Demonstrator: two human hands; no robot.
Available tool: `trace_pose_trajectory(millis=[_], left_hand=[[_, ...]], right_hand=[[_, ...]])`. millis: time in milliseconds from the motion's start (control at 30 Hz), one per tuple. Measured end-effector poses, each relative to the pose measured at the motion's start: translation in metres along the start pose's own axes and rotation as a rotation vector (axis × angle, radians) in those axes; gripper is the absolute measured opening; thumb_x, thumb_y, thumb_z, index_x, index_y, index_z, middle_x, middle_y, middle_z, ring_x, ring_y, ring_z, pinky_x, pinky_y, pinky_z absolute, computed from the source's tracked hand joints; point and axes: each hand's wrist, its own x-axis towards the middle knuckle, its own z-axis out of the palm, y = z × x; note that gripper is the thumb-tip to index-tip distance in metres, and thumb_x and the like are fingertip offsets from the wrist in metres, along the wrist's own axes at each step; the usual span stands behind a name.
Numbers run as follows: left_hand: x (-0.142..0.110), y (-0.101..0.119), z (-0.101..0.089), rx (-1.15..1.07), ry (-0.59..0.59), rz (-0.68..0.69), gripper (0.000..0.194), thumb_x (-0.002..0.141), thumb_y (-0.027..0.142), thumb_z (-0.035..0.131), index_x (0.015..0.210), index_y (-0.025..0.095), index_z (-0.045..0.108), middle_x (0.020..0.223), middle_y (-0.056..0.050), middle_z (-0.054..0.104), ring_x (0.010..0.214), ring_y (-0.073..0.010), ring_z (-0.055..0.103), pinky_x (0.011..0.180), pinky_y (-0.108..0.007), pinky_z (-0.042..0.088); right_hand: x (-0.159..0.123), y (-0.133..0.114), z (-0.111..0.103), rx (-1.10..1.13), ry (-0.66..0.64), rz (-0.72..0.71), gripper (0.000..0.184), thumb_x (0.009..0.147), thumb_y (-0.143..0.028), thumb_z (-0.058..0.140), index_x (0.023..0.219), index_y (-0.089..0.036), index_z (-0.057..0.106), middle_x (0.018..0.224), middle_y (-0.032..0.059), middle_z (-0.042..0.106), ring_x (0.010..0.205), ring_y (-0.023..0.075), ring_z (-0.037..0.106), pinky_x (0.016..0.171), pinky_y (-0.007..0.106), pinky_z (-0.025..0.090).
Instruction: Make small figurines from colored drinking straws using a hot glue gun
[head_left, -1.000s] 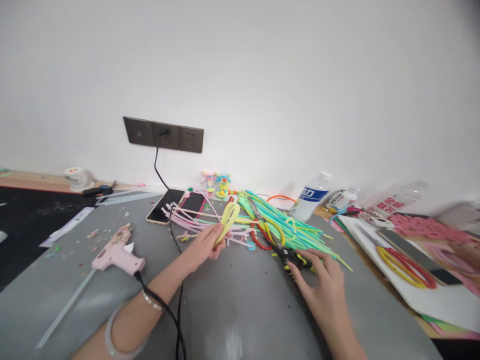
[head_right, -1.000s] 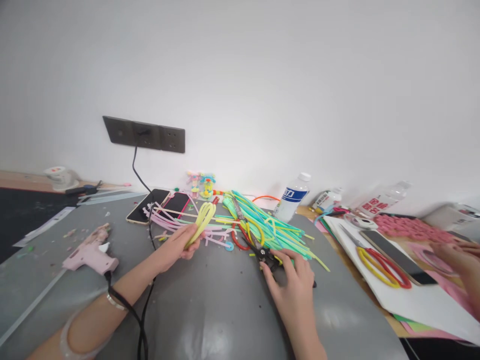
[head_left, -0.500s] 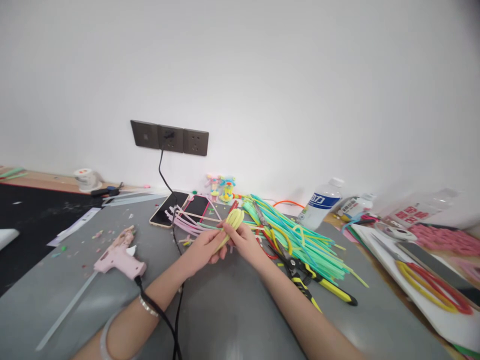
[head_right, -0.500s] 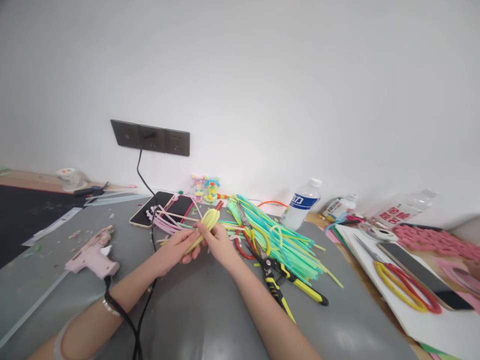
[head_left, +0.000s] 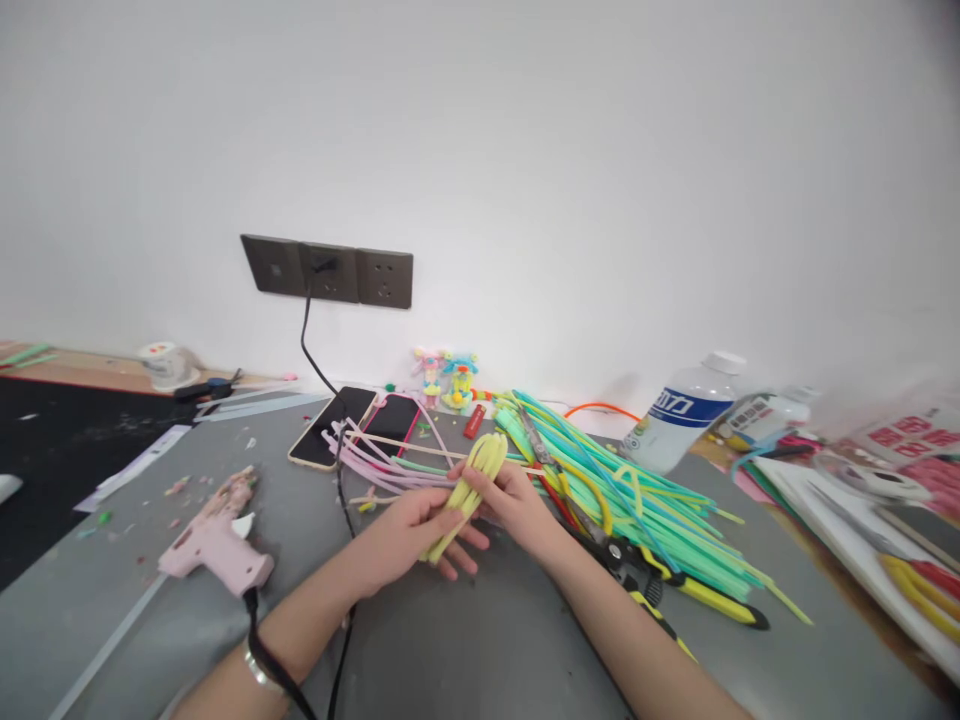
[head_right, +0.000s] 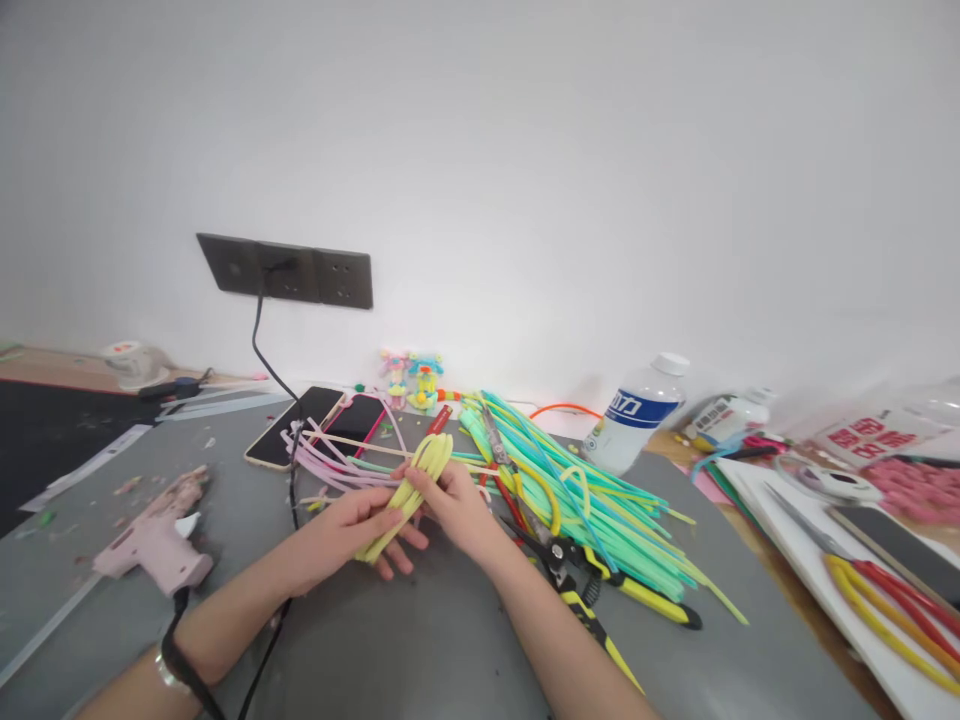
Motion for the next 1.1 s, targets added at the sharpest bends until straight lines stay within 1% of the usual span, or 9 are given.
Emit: trace_pose_trajectory(millis=[300,433,500,600,700,800,867,1000,1100], left_hand=[[0.001,0.004,-0.002,0.133,0.129,0.079,0.057,0.083,0.066,0.059,0.099,0.014,0.074,0.087,-0.012,0.077,0.069,-0.0235,0.072,0.063,-0.033,0.057],[0.001,0.005,-0.005,0.27,0.183,0.188,0.05,0.09,0.058,0.054,0.102,0.015,0.076,0.093,-0.012,0.076,0.079,-0.0252,0.071,0.066,-0.032,0.056],[0.001,0.005,-0.008,0.295,0.233,0.234,0.048,0.092,0.055,0.052,0.103,0.015,0.076,0.092,-0.011,0.075,0.08,-0.024,0.07,0.067,-0.03,0.054],[0.001,0.005,-0.015,0.322,0.352,0.319,0.046,0.095,0.052,0.048,0.101,0.015,0.074,0.076,-0.006,0.068,0.064,-0.0166,0.059,0.058,-0.025,0.047],[0.0,0.003,-0.019,0.343,0.448,0.365,0.043,0.097,0.05,0.046,0.101,0.016,0.071,0.058,0.003,0.046,0.051,-0.0122,0.04,0.048,-0.022,0.031],[-0.001,0.005,-0.017,0.357,0.424,0.354,0.043,0.099,0.048,0.041,0.1,0.016,0.069,0.055,0.006,0.031,0.05,-0.0119,0.031,0.048,-0.023,0.022],[-0.003,0.008,-0.012,0.417,0.397,0.348,0.041,0.1,0.044,0.039,0.096,0.016,0.069,0.056,0.006,0.034,0.051,-0.0121,0.033,0.049,-0.024,0.024],[-0.003,0.013,-0.004,0.571,0.241,0.399,0.032,0.097,0.033,0.046,0.081,0.016,0.068,0.068,0.0,0.057,0.063,-0.0136,0.048,0.06,-0.024,0.034],[-0.002,0.012,-0.004,0.503,0.178,0.374,0.03,0.095,0.033,0.049,0.078,0.016,0.067,0.07,-0.001,0.06,0.064,-0.0133,0.05,0.06,-0.023,0.037]], right_hand=[[-0.003,-0.006,-0.002,0.142,0.102,0.067,0.048,0.072,-0.063,0.075,0.073,-0.016,0.066,0.057,-0.0045,0.052,0.046,0.0073,0.043,0.046,0.021,0.036],[-0.002,-0.003,-0.005,0.11,0.151,0.067,0.056,0.07,-0.071,0.071,0.064,-0.016,0.06,0.038,-0.0113,0.031,0.032,0.0036,0.022,0.034,0.019,0.019],[-0.004,-0.002,-0.008,0.097,0.136,0.076,0.057,0.074,-0.073,0.066,0.064,-0.017,0.058,0.033,-0.0136,0.024,0.027,0.0041,0.021,0.031,0.019,0.015],[-0.008,-0.003,-0.009,0.012,0.02,0.133,0.053,0.081,-0.069,0.062,0.07,-0.017,0.057,0.034,-0.0125,0.032,0.025,0.0054,0.028,0.028,0.018,0.02],[-0.011,-0.008,-0.006,-0.101,0.002,0.145,0.049,0.083,-0.063,0.063,0.098,-0.016,0.059,0.039,-0.0129,0.04,0.026,0.0065,0.032,0.028,0.017,0.023],[-0.012,-0.011,-0.002,-0.082,0.221,-0.002,0.066,0.084,-0.061,0.064,0.129,-0.017,0.045,0.043,-0.0145,0.04,0.031,0.0075,0.03,0.031,0.017,0.023],[-0.013,-0.012,0.002,-0.015,0.274,-0.107,0.067,0.085,-0.059,0.065,0.133,-0.018,0.043,0.047,-0.0135,0.04,0.036,0.0072,0.028,0.034,0.018,0.023],[-0.017,-0.005,0.014,0.086,0.105,-0.144,0.037,0.089,-0.052,0.064,0.101,-0.017,0.064,0.053,-0.0088,0.044,0.039,0.0041,0.028,0.038,0.018,0.024],[-0.018,0.001,0.023,0.126,0.102,-0.141,0.035,0.09,-0.049,0.065,0.078,-0.016,0.062,0.054,-0.0068,0.048,0.036,0.0027,0.034,0.037,0.017,0.026]])
